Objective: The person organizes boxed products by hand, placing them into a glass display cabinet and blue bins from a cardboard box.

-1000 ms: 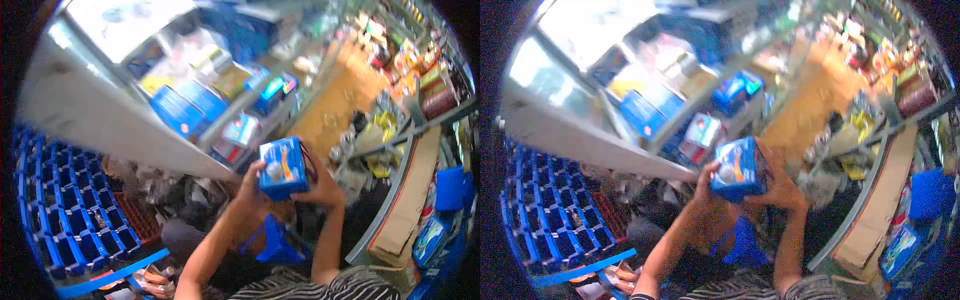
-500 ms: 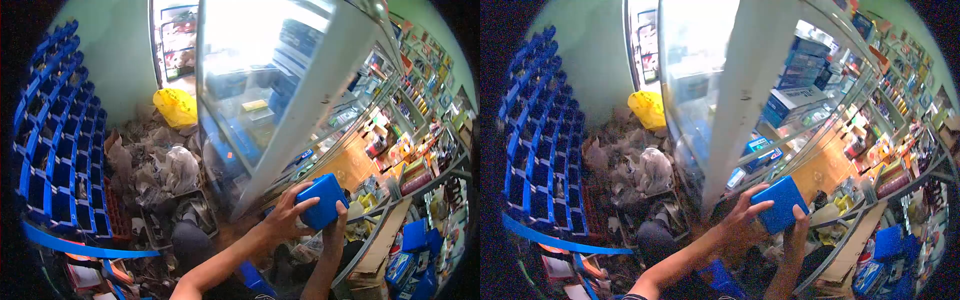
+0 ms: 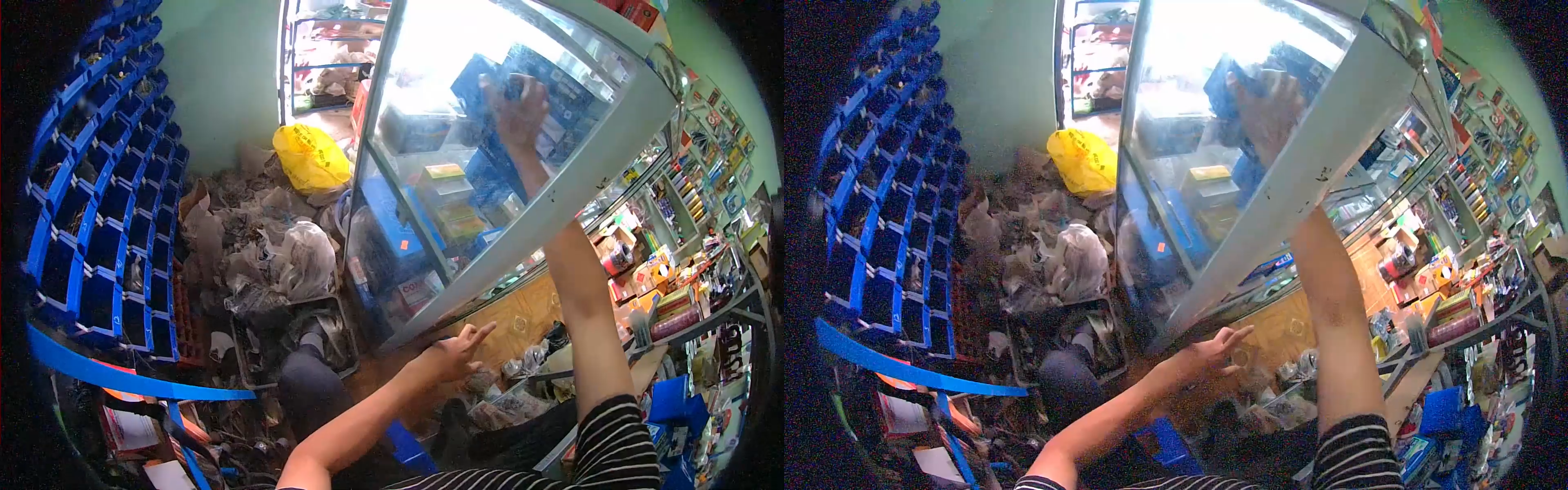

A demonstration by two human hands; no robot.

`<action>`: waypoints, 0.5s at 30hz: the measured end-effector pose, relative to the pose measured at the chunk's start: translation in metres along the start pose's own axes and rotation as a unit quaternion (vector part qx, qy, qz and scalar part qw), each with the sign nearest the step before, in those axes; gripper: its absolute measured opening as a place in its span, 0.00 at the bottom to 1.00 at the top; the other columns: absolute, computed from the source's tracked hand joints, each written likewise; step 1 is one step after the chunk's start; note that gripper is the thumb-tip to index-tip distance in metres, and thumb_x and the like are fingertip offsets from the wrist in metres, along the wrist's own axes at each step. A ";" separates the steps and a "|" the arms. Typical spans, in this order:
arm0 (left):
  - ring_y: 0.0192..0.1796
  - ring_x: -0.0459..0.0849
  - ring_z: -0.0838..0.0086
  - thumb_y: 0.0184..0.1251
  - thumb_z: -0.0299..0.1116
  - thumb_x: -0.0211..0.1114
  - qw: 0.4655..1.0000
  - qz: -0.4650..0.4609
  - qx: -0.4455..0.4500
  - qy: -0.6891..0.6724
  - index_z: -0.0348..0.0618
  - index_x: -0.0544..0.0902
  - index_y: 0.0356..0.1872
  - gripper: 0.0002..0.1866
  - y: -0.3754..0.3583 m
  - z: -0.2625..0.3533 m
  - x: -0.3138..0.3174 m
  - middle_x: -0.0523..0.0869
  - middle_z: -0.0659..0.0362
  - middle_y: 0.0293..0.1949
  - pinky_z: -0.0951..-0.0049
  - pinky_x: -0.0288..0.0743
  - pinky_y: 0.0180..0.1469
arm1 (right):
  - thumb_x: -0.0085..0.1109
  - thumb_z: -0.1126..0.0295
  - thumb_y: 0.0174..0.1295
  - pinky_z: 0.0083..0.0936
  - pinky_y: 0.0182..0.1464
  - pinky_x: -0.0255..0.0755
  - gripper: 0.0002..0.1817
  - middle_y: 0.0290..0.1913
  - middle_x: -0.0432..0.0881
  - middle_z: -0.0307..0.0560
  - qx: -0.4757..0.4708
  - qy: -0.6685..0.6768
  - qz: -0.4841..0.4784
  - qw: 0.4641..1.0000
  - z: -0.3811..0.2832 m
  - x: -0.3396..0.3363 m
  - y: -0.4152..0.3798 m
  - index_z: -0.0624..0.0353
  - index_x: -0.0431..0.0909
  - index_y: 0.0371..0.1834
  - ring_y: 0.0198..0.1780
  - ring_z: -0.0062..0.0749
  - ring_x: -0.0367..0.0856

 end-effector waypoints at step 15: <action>0.41 0.84 0.43 0.67 0.41 0.65 0.993 0.054 0.080 0.073 0.55 0.43 0.78 0.46 -0.005 -0.032 0.024 0.70 0.40 0.56 0.47 0.79 0.41 | 0.70 0.50 0.57 0.46 0.71 0.56 0.38 0.64 0.69 0.61 -0.047 0.169 -0.109 0.978 0.007 0.062 0.004 0.65 0.68 0.63 0.66 0.52 0.67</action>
Point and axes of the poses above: each hand's wrist, its own y-axis towards the middle knuckle, its own x-axis out of the palm, z = x × y, the point moved 4 cm from there along y, towards the middle knuckle
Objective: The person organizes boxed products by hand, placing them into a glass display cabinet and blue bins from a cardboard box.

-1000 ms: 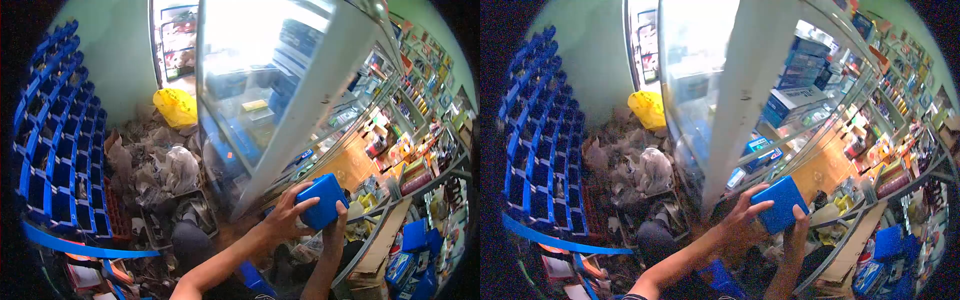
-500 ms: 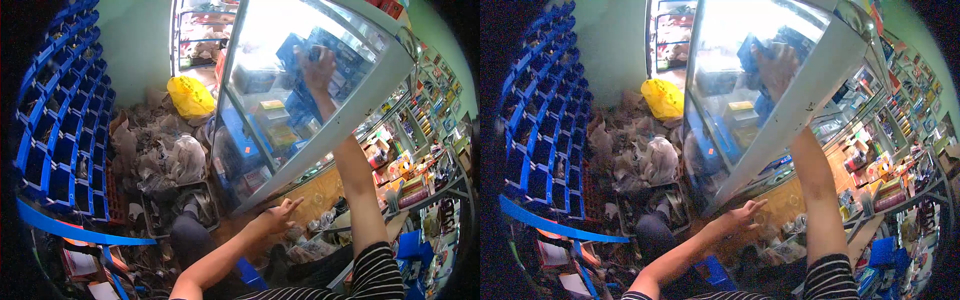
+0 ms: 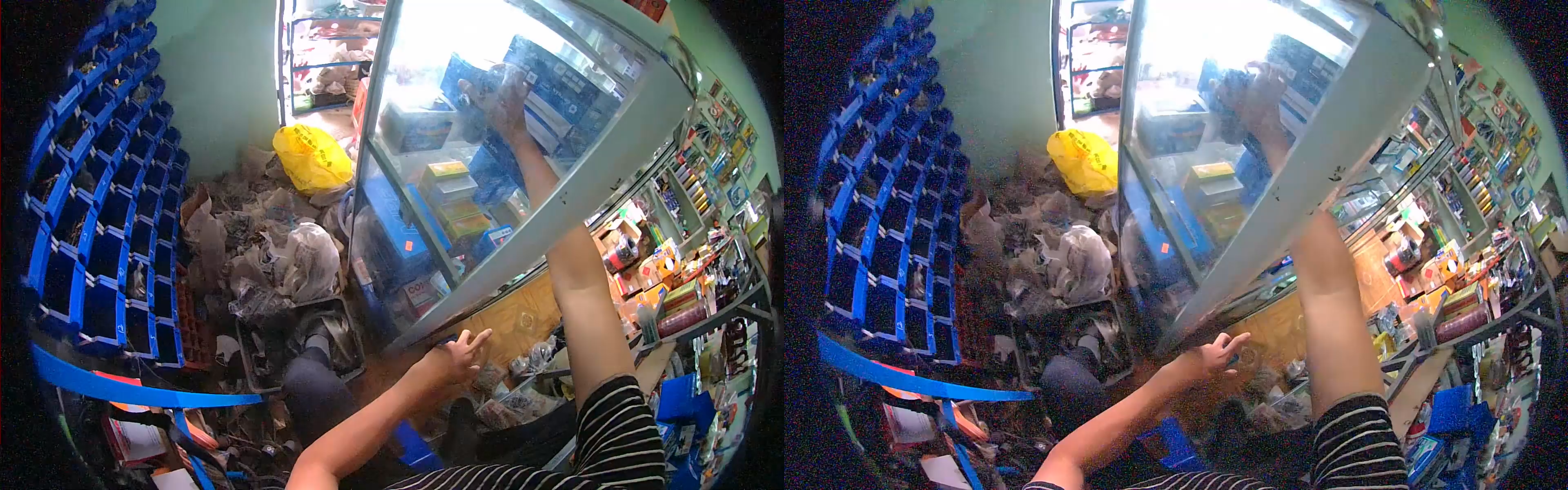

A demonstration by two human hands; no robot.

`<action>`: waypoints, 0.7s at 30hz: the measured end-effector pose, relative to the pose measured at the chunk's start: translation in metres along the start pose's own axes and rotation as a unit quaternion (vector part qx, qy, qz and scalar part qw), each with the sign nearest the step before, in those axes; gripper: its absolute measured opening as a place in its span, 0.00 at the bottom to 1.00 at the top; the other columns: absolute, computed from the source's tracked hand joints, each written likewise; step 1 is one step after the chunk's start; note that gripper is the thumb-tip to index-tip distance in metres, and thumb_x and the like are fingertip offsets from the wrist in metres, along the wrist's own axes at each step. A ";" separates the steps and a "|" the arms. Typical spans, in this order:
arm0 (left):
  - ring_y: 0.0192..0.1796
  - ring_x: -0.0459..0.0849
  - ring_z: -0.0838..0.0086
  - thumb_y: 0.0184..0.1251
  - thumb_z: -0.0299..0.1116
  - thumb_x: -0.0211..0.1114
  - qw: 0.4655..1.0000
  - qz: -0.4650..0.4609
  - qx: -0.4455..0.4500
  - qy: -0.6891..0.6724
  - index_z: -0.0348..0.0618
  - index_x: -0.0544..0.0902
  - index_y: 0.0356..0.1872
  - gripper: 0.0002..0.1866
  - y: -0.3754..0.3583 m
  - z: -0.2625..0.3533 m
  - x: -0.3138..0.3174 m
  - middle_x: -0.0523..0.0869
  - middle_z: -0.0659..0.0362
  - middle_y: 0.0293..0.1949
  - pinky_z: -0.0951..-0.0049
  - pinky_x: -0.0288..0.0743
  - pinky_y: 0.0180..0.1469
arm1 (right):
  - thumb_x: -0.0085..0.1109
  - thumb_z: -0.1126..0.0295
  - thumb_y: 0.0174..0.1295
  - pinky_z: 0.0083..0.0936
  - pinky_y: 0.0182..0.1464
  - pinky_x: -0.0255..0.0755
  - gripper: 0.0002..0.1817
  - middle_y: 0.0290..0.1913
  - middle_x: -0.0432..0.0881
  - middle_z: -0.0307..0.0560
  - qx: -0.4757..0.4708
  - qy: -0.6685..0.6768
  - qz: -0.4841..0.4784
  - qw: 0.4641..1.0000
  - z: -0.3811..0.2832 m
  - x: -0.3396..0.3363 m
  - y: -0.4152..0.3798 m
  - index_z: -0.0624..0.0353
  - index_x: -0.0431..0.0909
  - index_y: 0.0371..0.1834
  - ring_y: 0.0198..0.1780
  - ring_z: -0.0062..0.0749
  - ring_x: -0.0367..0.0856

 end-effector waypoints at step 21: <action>0.49 0.81 0.44 0.71 0.38 0.60 0.969 -0.188 -0.163 -0.005 0.42 0.75 0.52 0.15 0.006 -0.013 -0.019 0.81 0.42 0.45 0.51 0.76 0.49 | 0.68 0.59 0.58 0.39 0.53 0.72 0.25 0.47 0.79 0.56 0.685 -0.042 0.025 0.726 -0.024 -0.071 -0.757 0.63 0.73 0.52 0.52 0.47 0.78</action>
Point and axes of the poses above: each hand's wrist, its own y-axis towards the middle knuckle, its own x-axis out of the palm, z = x × y, the point moved 4 cm from there along y, towards the middle knuckle
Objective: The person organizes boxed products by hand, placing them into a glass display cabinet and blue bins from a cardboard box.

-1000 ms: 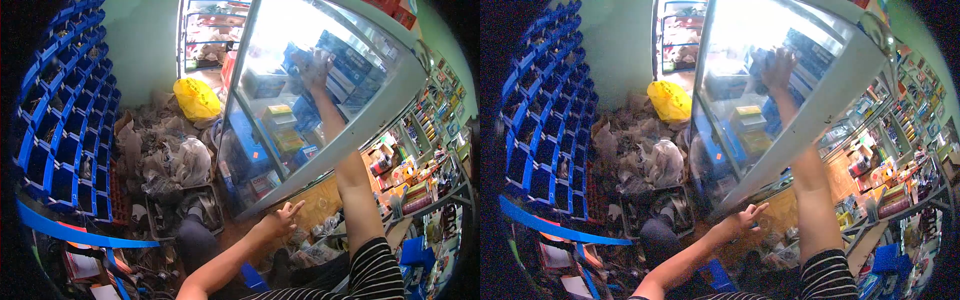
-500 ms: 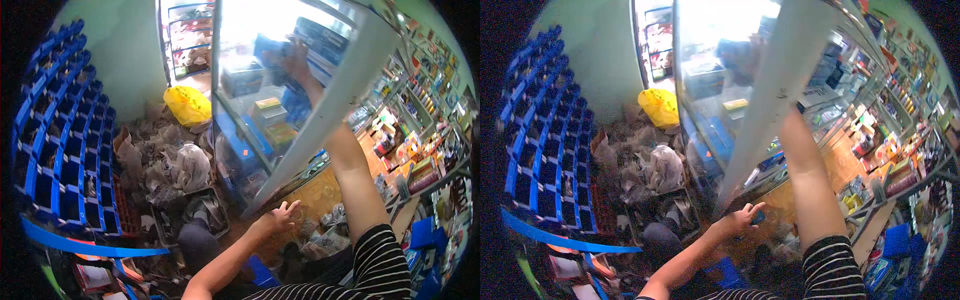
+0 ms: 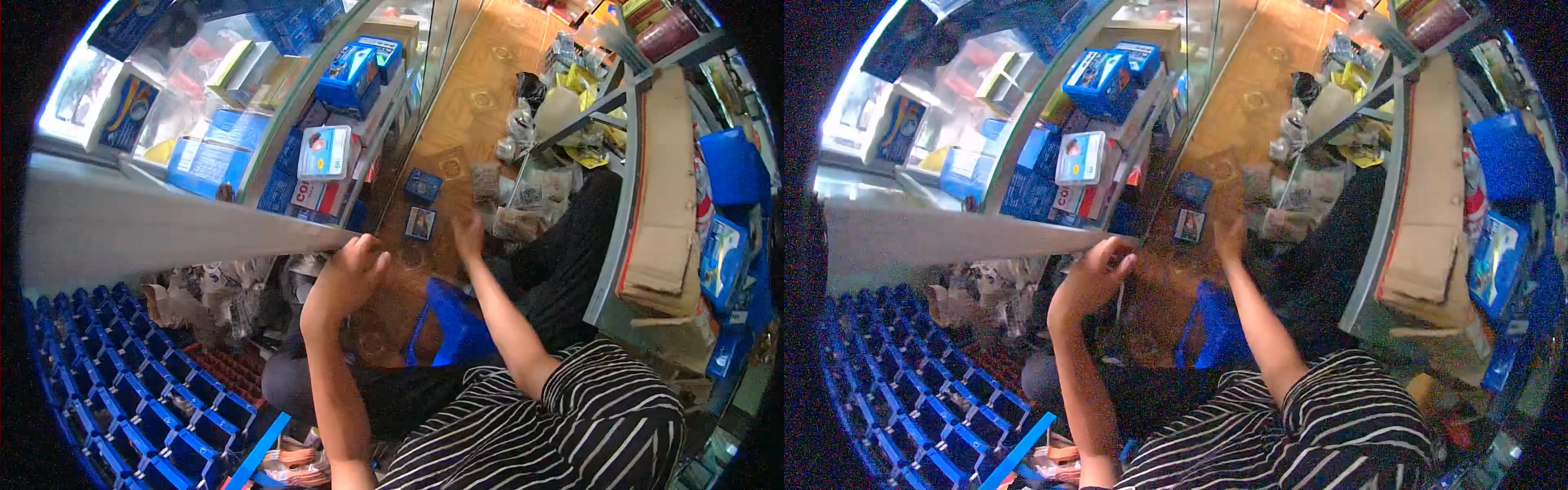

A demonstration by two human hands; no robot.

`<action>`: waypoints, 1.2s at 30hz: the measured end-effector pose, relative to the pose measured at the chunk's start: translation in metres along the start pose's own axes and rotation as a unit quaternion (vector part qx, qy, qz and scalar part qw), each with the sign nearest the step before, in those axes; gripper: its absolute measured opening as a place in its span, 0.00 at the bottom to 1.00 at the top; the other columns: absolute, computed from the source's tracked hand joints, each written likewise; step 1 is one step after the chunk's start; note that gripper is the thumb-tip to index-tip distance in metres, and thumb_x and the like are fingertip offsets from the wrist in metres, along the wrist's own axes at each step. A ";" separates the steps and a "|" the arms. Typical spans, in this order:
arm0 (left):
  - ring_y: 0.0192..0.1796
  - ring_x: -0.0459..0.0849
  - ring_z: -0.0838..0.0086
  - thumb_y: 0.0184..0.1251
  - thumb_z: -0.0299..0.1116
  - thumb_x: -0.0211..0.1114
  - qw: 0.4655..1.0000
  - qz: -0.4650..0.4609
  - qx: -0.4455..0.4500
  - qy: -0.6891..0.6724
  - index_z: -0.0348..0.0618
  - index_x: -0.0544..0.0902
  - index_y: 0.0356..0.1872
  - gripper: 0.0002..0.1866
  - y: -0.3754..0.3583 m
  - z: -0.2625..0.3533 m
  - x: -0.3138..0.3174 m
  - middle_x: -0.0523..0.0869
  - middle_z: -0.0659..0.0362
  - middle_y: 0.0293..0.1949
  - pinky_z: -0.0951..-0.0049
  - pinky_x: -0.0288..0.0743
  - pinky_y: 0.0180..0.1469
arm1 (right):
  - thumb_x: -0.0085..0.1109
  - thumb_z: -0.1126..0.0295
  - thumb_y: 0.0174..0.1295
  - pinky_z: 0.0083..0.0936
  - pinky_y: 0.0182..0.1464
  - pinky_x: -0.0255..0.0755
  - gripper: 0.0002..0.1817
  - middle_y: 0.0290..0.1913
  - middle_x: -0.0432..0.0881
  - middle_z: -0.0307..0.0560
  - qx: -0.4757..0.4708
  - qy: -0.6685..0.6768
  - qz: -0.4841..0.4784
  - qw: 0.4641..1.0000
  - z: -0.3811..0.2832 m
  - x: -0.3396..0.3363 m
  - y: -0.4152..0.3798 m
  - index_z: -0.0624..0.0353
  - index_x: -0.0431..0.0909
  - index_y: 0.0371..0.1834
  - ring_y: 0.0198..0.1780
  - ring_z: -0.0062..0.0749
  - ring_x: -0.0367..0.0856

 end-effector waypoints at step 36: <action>0.45 0.82 0.48 0.66 0.32 0.65 0.998 0.035 0.040 -0.039 0.39 0.76 0.54 0.17 0.022 0.003 0.028 0.84 0.45 0.43 0.57 0.78 0.46 | 0.55 0.34 0.61 0.40 0.48 0.76 0.37 0.58 0.75 0.43 0.363 0.540 -0.107 0.751 0.016 0.088 -0.003 0.47 0.68 0.64 0.52 0.39 0.77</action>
Point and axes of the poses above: each hand's wrist, its own y-axis towards the middle knuckle, its own x-axis out of the palm, z = x × y, the point moved 4 cm from there along y, towards the middle knuckle
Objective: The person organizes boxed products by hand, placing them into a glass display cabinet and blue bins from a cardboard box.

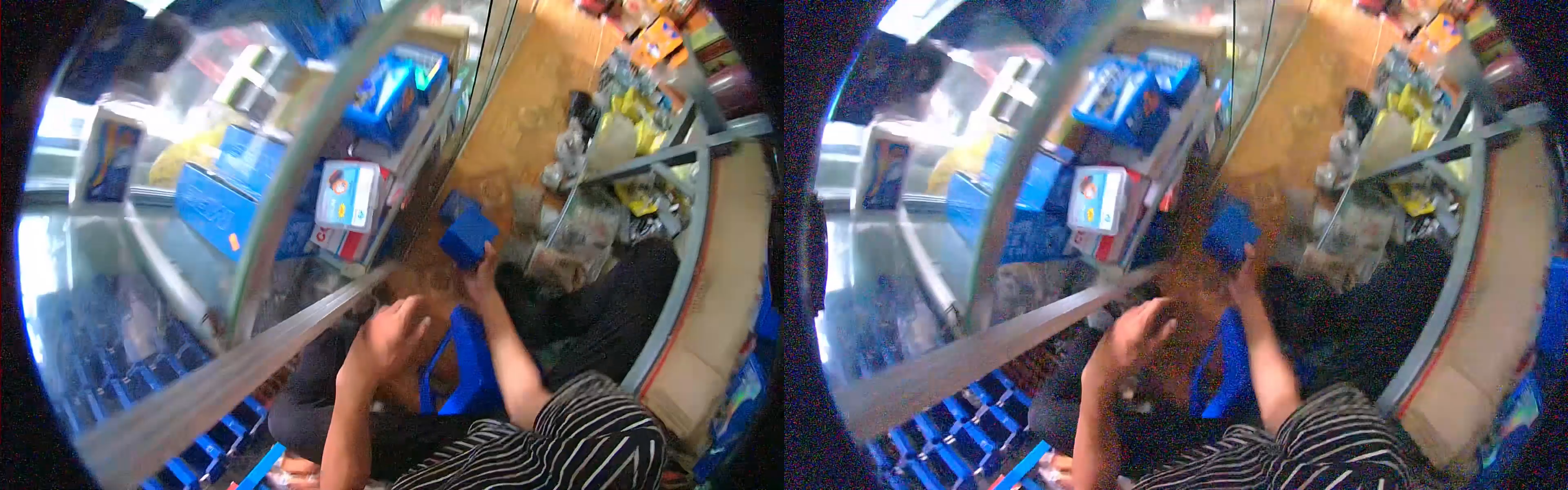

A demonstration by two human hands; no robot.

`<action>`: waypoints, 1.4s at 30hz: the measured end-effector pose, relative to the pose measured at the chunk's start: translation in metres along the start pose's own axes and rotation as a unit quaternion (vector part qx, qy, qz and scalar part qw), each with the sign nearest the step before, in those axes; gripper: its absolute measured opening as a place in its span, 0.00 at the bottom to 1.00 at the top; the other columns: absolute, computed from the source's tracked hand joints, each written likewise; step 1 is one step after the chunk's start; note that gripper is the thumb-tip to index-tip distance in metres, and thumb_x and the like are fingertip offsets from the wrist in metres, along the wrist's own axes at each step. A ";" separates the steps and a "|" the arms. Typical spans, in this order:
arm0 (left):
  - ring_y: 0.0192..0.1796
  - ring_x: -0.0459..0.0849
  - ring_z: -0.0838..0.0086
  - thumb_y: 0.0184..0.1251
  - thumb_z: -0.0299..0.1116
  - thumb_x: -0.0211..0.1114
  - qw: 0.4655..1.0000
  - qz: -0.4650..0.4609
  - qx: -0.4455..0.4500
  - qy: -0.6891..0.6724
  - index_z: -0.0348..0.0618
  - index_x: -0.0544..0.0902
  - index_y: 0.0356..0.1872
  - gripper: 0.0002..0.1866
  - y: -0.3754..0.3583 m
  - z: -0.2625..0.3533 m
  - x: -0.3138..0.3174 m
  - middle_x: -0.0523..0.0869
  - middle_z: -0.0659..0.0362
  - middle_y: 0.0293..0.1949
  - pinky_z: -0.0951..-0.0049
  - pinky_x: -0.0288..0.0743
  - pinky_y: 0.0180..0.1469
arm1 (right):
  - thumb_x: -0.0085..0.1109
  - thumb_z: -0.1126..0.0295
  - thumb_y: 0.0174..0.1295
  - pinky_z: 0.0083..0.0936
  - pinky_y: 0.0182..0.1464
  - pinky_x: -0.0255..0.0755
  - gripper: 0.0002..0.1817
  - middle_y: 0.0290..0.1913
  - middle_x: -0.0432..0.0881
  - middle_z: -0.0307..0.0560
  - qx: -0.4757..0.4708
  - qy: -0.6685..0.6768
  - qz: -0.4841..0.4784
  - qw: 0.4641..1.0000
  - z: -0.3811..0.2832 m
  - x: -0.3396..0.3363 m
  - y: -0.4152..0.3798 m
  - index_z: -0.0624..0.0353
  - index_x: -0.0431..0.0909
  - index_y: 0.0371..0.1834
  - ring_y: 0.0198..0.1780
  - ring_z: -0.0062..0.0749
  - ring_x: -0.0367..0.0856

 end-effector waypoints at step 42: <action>0.43 0.87 0.48 0.66 0.45 0.61 0.998 0.001 0.043 0.044 0.38 0.78 0.44 0.18 -0.011 -0.029 0.045 0.86 0.45 0.37 0.51 0.79 0.44 | 0.64 0.55 0.62 0.50 0.62 0.71 0.29 0.63 0.70 0.58 -0.865 -0.444 -0.222 0.077 -0.150 0.662 -0.346 0.54 0.71 0.65 0.65 0.53 0.70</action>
Point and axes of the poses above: each hand's wrist, its own y-axis towards the middle knuckle, its own x-axis out of the palm, z = x × y, the point moved 4 cm from there along y, towards the middle knuckle
